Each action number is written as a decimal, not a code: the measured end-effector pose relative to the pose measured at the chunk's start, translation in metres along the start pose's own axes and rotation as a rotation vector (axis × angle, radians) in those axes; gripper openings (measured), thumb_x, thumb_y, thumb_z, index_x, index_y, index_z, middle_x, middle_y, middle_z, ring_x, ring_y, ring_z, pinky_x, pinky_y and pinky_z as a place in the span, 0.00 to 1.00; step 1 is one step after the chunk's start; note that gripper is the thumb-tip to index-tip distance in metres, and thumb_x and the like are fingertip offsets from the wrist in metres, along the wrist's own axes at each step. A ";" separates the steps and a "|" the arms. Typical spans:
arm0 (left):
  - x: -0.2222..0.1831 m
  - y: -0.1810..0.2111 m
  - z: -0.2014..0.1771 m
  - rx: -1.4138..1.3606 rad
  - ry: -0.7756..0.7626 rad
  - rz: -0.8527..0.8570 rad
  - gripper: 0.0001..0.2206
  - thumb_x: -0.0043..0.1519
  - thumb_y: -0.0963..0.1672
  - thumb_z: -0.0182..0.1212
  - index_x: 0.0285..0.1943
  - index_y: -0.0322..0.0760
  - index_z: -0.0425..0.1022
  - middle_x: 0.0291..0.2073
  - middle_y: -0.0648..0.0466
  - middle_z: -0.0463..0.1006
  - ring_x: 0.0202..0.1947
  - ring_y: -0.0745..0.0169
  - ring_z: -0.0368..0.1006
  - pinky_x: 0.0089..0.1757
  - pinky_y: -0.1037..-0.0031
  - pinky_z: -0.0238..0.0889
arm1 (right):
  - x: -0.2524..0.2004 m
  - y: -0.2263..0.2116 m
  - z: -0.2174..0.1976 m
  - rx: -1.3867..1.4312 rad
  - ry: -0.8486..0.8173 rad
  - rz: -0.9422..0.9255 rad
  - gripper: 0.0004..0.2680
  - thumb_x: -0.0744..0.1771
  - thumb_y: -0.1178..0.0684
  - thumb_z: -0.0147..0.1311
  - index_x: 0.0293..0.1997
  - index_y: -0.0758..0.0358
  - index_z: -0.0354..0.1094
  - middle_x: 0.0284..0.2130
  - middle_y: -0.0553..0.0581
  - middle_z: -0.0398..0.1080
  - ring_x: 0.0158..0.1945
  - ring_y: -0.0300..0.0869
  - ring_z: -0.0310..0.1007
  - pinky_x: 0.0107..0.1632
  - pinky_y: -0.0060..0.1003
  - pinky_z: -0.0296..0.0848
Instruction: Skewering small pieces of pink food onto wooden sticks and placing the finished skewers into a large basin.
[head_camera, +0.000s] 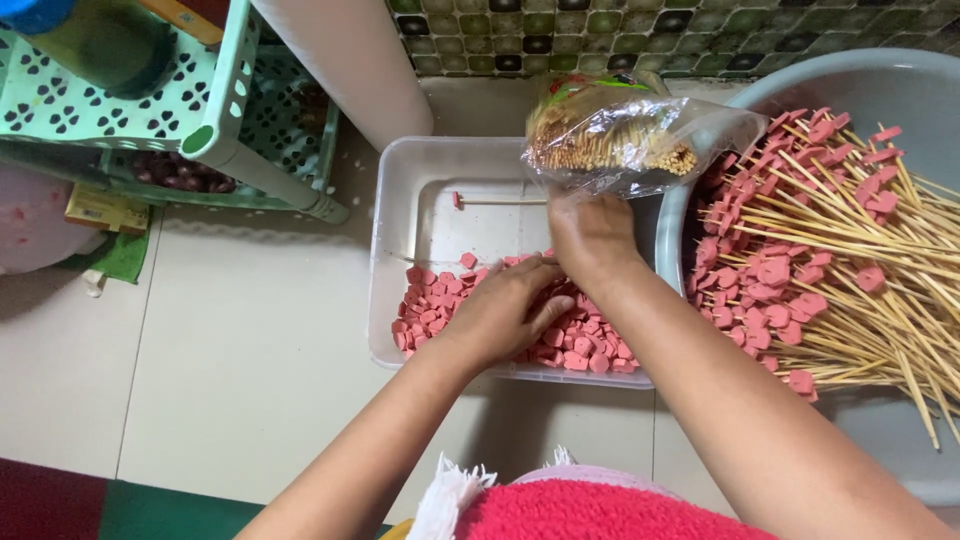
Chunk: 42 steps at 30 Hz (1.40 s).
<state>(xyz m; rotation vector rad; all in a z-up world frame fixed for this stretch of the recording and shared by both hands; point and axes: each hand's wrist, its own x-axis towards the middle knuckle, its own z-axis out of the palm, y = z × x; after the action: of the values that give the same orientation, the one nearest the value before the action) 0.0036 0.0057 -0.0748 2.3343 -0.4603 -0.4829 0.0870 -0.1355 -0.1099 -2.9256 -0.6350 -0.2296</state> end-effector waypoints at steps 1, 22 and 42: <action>0.001 -0.008 0.002 0.002 -0.003 0.003 0.22 0.69 0.52 0.51 0.64 0.36 0.73 0.62 0.41 0.74 0.67 0.33 0.65 0.64 0.36 0.48 | -0.005 -0.003 -0.008 -0.001 0.001 0.004 0.05 0.64 0.56 0.52 0.33 0.59 0.76 0.21 0.62 0.73 0.31 0.58 0.80 0.35 0.54 0.79; -0.013 -0.045 0.007 0.402 0.127 -0.349 0.22 0.55 0.35 0.49 0.54 0.47 0.79 0.55 0.49 0.72 0.51 0.40 0.69 0.43 0.51 0.71 | -0.003 0.025 -0.180 0.251 0.095 -0.106 0.15 0.63 0.74 0.46 0.51 0.77 0.76 0.46 0.77 0.75 0.51 0.67 0.72 0.56 0.58 0.73; -0.019 -0.064 -0.011 0.196 0.261 -0.323 0.09 0.64 0.40 0.59 0.51 0.40 0.81 0.41 0.48 0.77 0.41 0.42 0.80 0.41 0.58 0.77 | 0.013 0.041 -0.080 -0.279 0.250 -0.176 0.04 0.61 0.61 0.56 0.26 0.58 0.74 0.23 0.56 0.69 0.29 0.51 0.76 0.32 0.43 0.75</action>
<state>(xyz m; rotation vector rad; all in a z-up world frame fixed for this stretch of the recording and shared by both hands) 0.0043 0.0650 -0.1077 2.6296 -0.0048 -0.2821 0.1060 -0.1806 -0.0332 -3.0226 -0.8820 -0.7476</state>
